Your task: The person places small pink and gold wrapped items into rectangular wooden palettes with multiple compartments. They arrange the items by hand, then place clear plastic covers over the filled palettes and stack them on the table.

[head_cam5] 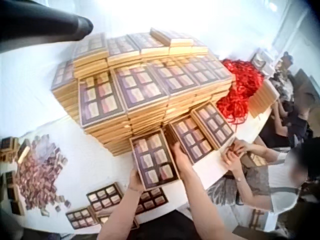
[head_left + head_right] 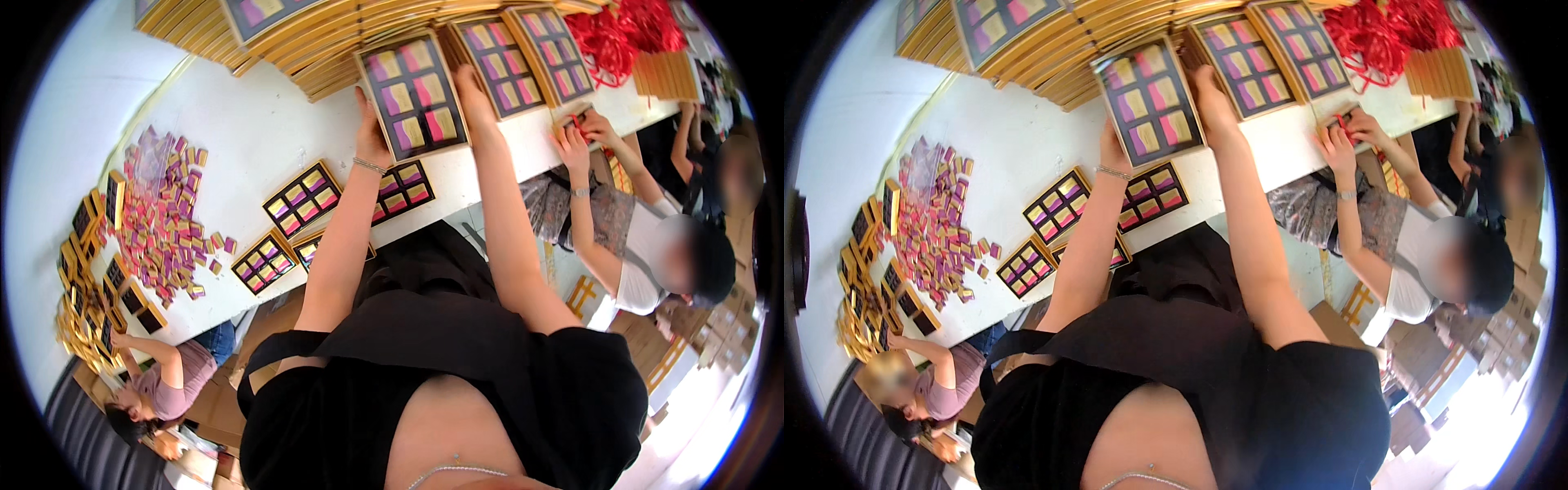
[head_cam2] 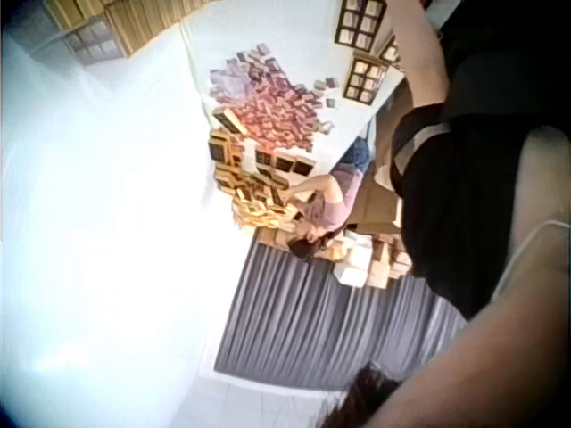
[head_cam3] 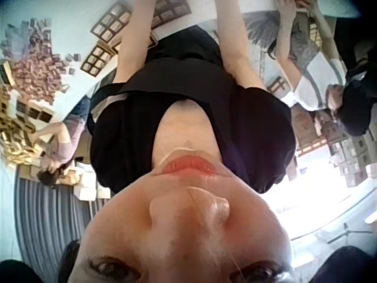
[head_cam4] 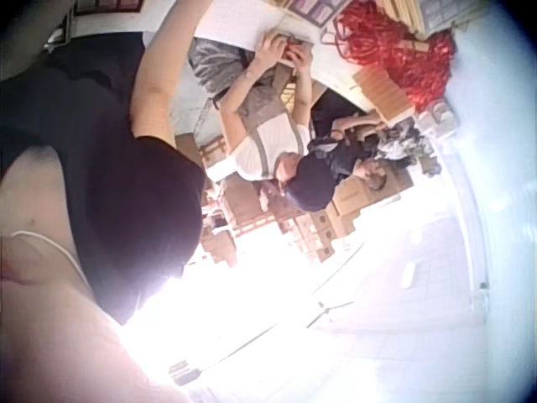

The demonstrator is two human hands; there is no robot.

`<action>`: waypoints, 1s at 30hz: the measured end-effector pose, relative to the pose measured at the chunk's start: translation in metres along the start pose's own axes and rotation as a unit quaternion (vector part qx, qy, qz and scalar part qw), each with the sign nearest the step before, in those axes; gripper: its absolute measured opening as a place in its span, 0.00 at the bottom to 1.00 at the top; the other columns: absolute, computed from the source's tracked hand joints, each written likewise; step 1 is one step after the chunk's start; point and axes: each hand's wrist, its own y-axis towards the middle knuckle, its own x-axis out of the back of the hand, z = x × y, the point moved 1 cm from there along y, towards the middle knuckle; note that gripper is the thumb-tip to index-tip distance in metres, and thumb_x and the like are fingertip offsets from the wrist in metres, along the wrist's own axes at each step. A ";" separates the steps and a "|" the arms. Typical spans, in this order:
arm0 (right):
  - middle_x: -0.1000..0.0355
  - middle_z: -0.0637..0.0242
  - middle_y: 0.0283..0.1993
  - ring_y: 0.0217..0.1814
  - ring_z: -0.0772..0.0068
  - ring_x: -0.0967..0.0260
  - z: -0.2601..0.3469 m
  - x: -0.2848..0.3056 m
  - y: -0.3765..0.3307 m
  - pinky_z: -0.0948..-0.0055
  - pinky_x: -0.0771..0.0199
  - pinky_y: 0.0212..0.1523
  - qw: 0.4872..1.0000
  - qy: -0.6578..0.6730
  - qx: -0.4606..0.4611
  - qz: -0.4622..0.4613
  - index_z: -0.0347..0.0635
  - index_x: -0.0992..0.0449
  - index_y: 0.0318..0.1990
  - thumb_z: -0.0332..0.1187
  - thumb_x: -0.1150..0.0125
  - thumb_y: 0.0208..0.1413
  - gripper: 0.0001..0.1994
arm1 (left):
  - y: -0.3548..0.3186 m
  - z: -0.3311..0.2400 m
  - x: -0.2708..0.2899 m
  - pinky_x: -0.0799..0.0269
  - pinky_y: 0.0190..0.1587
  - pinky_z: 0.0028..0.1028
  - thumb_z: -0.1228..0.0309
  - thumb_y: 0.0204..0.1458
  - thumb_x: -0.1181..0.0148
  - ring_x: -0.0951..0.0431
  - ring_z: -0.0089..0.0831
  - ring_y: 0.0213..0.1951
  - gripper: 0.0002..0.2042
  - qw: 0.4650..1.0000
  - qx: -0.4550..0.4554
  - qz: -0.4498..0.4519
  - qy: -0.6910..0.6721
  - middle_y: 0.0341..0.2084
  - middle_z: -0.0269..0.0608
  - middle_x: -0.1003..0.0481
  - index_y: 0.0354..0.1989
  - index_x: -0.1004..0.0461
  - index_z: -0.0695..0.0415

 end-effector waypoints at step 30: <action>0.44 0.45 0.67 0.68 0.41 0.45 -0.112 -0.240 -0.067 0.54 0.41 0.65 0.624 -0.550 0.499 0.244 0.36 0.41 0.64 0.21 0.40 0.49 0.32 | -0.046 -0.447 0.260 0.27 0.47 0.36 0.60 0.51 0.38 0.27 0.40 0.49 0.28 0.590 -0.328 -0.586 0.447 0.47 0.54 0.29 0.56 0.35 0.66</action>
